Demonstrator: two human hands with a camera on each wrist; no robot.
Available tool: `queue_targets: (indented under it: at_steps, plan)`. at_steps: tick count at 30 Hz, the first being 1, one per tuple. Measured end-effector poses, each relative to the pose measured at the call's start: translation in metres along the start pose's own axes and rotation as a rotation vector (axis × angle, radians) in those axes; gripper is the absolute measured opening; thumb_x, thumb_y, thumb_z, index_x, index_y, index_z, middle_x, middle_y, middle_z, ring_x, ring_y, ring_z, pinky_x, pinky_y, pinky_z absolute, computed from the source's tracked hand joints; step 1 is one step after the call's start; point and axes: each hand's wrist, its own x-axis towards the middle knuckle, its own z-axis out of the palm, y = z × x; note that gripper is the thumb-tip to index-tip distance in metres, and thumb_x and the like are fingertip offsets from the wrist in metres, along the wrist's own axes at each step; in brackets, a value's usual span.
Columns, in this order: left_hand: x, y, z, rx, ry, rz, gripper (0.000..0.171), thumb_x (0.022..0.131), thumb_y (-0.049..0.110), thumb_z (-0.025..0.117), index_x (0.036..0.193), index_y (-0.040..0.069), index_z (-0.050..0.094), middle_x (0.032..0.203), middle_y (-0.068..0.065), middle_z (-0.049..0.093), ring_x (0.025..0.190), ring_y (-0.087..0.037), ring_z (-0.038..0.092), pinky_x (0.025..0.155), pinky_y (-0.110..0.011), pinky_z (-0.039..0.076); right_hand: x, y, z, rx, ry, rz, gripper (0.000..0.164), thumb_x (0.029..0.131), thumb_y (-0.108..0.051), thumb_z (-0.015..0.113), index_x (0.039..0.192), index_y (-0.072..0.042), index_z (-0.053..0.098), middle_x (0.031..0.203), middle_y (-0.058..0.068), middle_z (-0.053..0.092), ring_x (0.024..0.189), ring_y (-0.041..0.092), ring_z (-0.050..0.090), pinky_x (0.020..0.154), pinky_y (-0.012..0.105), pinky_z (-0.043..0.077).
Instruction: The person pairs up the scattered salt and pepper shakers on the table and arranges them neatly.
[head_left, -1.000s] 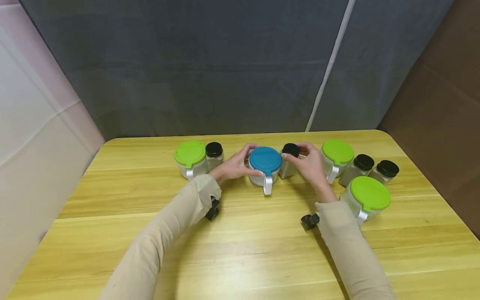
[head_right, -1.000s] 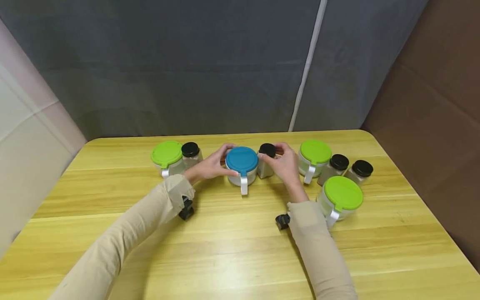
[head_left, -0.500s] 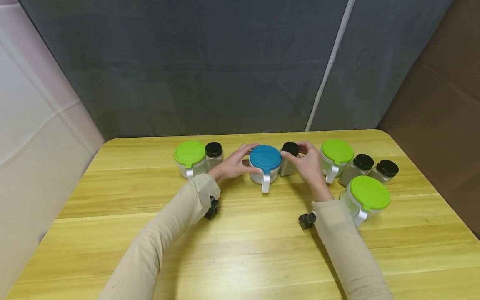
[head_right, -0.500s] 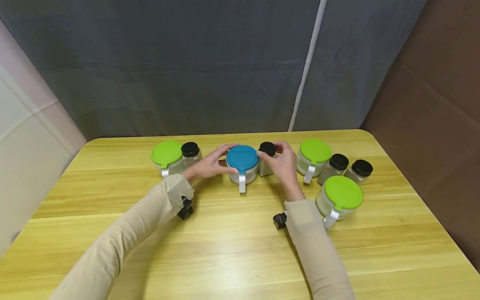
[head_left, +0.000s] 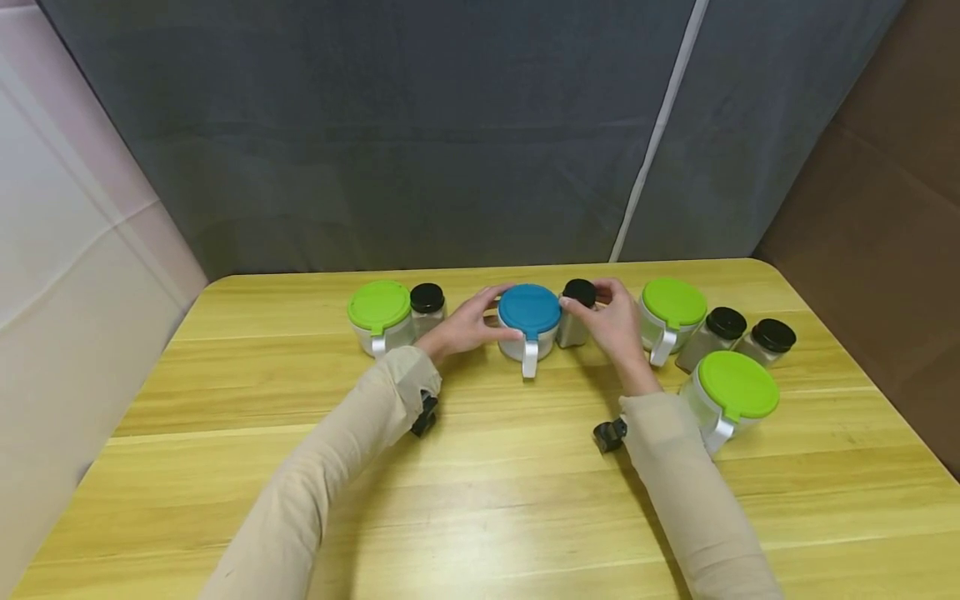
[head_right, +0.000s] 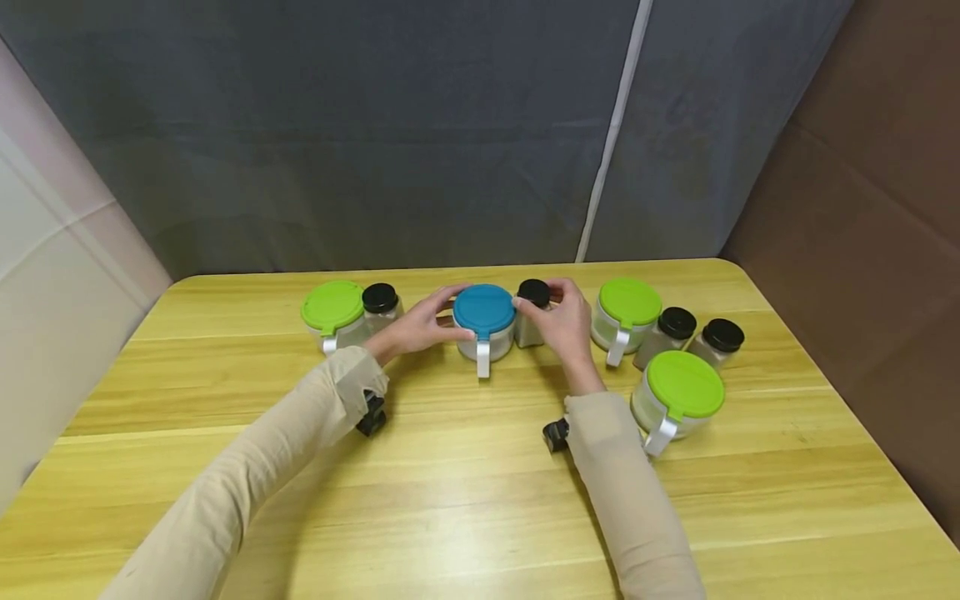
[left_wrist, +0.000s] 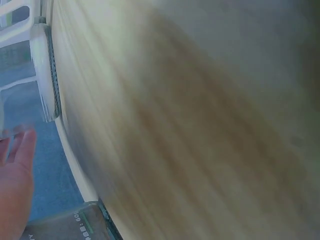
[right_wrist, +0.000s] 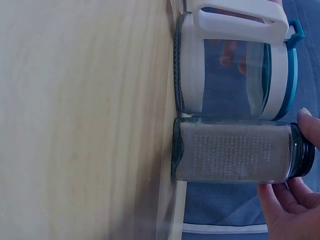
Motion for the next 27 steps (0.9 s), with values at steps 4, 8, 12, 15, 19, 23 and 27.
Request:
queue_targets:
  at_steps: [4, 8, 12, 15, 19, 23, 27]
  plan:
    - [0.0013, 0.0008, -0.0004, -0.004, -0.002, 0.002, 0.085, 0.072, 0.032, 0.072, 0.139, 0.012, 0.025, 0.14, -0.006, 0.025, 0.123, -0.021, 0.031, 0.095, -0.03, 0.033, 0.0005, -0.0002, 0.0007, 0.0, 0.008, -0.007, 0.061, 0.07, -0.035, 0.073, 0.112, 0.001, 0.048, 0.108, 0.014, 0.051, 0.099, 0.024, 0.048, 0.083, 0.032, 0.043]
    - [0.0016, 0.0022, 0.0001, -0.007, 0.004, 0.002, 0.085, 0.072, 0.03, 0.072, 0.139, 0.011, 0.024, 0.14, -0.006, 0.025, 0.123, -0.021, 0.031, 0.095, -0.031, 0.033, -0.0002, -0.0009, 0.0013, -0.005, 0.027, -0.014, 0.059, 0.07, -0.034, 0.074, 0.111, 0.001, 0.048, 0.107, 0.015, 0.052, 0.098, 0.024, 0.049, 0.082, 0.032, 0.043]
    - [0.0018, 0.0024, 0.0006, -0.004, 0.01, 0.002, 0.083, 0.073, 0.029, 0.071, 0.139, 0.01, 0.024, 0.14, -0.006, 0.025, 0.123, -0.021, 0.03, 0.095, -0.031, 0.032, -0.0013, -0.0019, 0.0019, -0.019, 0.04, -0.008, 0.061, 0.07, -0.034, 0.073, 0.112, 0.001, 0.048, 0.107, 0.015, 0.051, 0.098, 0.024, 0.048, 0.082, 0.032, 0.044]
    - [-0.001, 0.007, -0.0002, -0.008, 0.004, -0.002, 0.083, 0.074, 0.028, 0.071, 0.139, 0.009, 0.023, 0.14, -0.007, 0.023, 0.124, -0.022, 0.029, 0.096, -0.032, 0.031, -0.002, -0.0025, 0.0025, -0.032, 0.046, -0.007, 0.062, 0.07, -0.035, 0.073, 0.112, 0.001, 0.047, 0.107, 0.015, 0.051, 0.098, 0.025, 0.048, 0.082, 0.033, 0.044]
    - [-0.0017, 0.0067, -0.0006, -0.004, -0.002, -0.01, 0.085, 0.074, 0.031, 0.07, 0.14, 0.01, 0.022, 0.141, -0.007, 0.022, 0.124, -0.022, 0.029, 0.097, -0.033, 0.03, -0.0038, -0.0041, 0.0039, -0.05, 0.062, -0.011, 0.061, 0.07, -0.036, 0.073, 0.111, 0.001, 0.047, 0.106, 0.015, 0.051, 0.096, 0.026, 0.048, 0.081, 0.034, 0.043]
    - [0.0001, 0.0005, 0.0001, 0.004, 0.003, -0.013, 0.087, 0.072, 0.035, 0.071, 0.14, 0.012, 0.022, 0.141, -0.005, 0.022, 0.124, -0.02, 0.029, 0.097, -0.032, 0.03, -0.0044, -0.0032, 0.0067, -0.077, 0.08, -0.004, 0.062, 0.069, -0.039, 0.073, 0.11, 0.0, 0.047, 0.106, 0.014, 0.051, 0.095, 0.026, 0.048, 0.076, 0.039, 0.045]
    - [-0.0009, -0.0006, 0.0001, 0.005, 0.002, -0.01, 0.087, 0.072, 0.035, 0.071, 0.14, 0.012, 0.022, 0.141, -0.006, 0.023, 0.124, -0.02, 0.029, 0.097, -0.033, 0.03, -0.0059, -0.0032, 0.0077, -0.09, 0.083, 0.008, 0.062, 0.069, -0.039, 0.073, 0.11, -0.001, 0.047, 0.106, 0.014, 0.05, 0.094, 0.027, 0.048, 0.073, 0.039, 0.045]
